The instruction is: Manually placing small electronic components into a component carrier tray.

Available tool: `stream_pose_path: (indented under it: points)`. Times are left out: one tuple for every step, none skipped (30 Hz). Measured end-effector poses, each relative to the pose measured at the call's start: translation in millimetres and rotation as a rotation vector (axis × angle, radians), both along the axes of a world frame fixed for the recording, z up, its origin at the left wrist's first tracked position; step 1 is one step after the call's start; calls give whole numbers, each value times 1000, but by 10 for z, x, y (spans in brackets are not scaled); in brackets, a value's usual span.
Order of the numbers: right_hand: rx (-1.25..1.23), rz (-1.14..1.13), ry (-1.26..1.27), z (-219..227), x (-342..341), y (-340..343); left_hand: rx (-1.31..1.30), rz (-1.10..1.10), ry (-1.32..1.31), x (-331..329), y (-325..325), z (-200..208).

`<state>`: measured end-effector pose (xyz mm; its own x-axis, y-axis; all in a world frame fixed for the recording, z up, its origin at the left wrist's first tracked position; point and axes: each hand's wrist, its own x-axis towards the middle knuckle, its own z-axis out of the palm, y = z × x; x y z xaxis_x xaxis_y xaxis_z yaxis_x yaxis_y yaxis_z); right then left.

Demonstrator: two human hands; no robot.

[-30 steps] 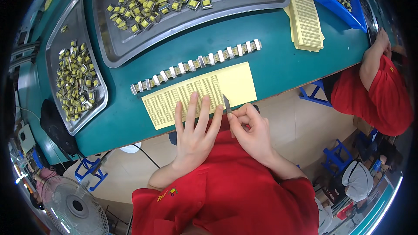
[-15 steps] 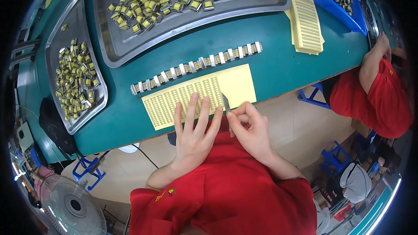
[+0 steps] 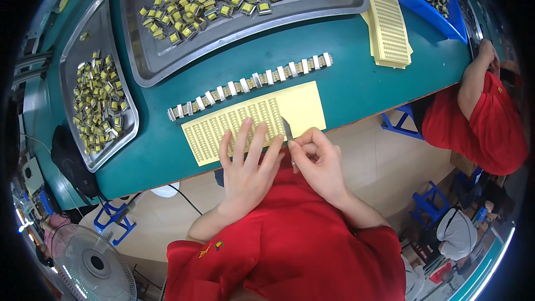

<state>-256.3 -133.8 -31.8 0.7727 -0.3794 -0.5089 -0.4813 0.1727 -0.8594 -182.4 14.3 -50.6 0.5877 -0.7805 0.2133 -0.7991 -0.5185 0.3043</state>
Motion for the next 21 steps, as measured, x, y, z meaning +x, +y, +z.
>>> stream_pose_path:
  points:
    - [-8, 7, -2, -6, -6, -2, 11, 19, 13, 4, -13, 3]
    - [-7, 7, -4, -1, -2, 1, 12, 19, 11, 18, -24, 5]
    - [5, -2, -6, 6, 3, 5, 12, 20, 9, 38, -38, 5]
    - [17, -12, -9, 12, 6, 8, 12, 21, 6, 55, -50, 7]
    - [17, -13, -11, 10, 5, 7, 12, 20, 4, 73, -67, 21]
    - [3, -3, -9, 9, 4, 5, 51, 8, 6, 92, -85, 49]
    - [-11, 6, -7, 7, 3, 4, 90, -4, 8, 101, -95, 65]
    - [-10, 4, -10, 9, 5, 7, 91, -6, 6, 102, -98, 67]
    - [-8, -3, -10, 13, 10, 13, 91, -3, -5, 102, -101, 69]
    - [-6, -9, -10, 15, 14, 16, 92, 1, -17, 102, -102, 71]
    - [-5, -11, -12, 16, 13, 14, 93, -1, -18, 103, -93, 79]
    - [-16, -5, -10, 16, 13, 12, 66, -16, 16, 104, -72, 94]
    - [-27, 2, -9, 17, 13, 11, 40, -31, 50, 106, -48, 110]
    - [-26, 1, -9, 14, 9, 12, 40, -32, 49, 102, -22, 128]
    - [-48, -1, -7, 8, 5, 14, 31, -60, 79, 98, 8, 149]
    - [-71, -3, -5, 6, 2, 16, 21, -88, 109, 99, 34, 170]
    - [-70, -2, -8, 14, 7, 21, 22, -87, 107, 115, 60, 191]
    - [-169, 24, 20, 32, 10, 29, 29, -110, 120, 132, 85, 214]
    - [-269, 49, 47, 48, 12, 41, 35, -133, 133, 143, 98, 225]
    - [-269, 51, 43, 60, 15, 67, 34, -130, 130, 145, 101, 219]
    - [-406, 71, -18, 72, 20, 101, 27, -112, 134, 145, 104, 206]
